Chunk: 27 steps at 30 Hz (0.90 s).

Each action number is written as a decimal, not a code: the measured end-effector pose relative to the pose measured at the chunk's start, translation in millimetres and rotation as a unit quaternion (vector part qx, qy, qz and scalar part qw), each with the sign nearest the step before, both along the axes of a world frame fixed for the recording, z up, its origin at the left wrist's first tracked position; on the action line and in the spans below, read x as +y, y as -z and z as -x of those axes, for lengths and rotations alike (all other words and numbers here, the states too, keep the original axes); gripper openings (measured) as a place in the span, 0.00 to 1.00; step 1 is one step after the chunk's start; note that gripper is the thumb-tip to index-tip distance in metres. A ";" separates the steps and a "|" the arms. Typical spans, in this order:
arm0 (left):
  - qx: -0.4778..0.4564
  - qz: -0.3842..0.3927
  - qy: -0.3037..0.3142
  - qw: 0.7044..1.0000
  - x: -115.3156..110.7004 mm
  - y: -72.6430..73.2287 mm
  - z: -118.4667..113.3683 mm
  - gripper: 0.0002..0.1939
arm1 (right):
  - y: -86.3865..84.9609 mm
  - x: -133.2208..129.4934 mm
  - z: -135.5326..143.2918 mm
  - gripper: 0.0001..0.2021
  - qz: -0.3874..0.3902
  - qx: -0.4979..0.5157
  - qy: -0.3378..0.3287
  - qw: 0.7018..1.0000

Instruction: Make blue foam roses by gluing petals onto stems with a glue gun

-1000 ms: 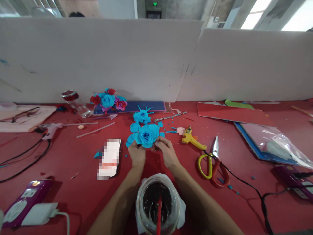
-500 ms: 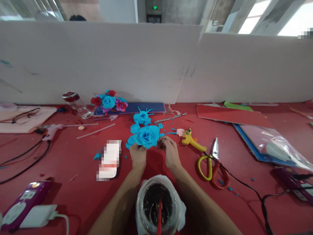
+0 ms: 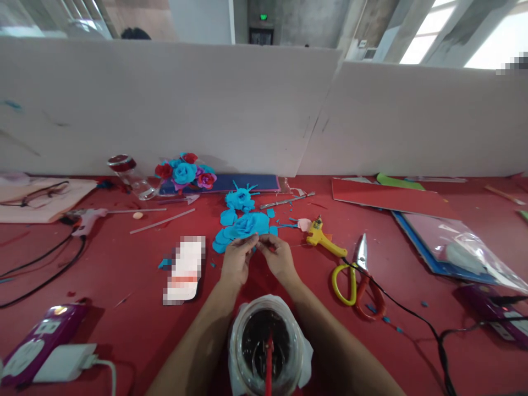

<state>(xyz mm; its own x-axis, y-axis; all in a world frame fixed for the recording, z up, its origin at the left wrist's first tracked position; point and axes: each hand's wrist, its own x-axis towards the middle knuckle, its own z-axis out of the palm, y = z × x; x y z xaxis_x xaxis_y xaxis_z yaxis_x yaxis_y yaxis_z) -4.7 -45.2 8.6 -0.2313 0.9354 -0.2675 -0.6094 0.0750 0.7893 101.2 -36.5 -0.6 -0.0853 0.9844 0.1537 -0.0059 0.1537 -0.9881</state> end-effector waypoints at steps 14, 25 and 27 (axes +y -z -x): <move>0.122 -0.118 -0.024 0.985 0.9 4.2 7.5 0.14 | 2.9 -3.1 -2.8 0.05 -0.044 -0.021 0.034 0.998; 0.200 -0.149 -0.068 0.966 -4.3 1.2 8.8 0.12 | -13.1 -15.0 -2.4 0.08 -0.146 -0.003 0.055 0.988; 0.188 -0.154 -0.071 0.967 -3.5 4.1 6.1 0.12 | -14.6 -14.9 -3.4 0.06 -0.146 -0.009 0.064 0.987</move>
<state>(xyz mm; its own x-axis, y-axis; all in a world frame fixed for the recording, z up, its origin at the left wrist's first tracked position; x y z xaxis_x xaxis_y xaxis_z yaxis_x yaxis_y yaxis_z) -10.8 -48.7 4.5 -0.3909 0.9086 0.1473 -0.2619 -0.2632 0.9285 104.6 -51.4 14.0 0.0308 0.9017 0.4312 0.0489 0.4295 -0.9017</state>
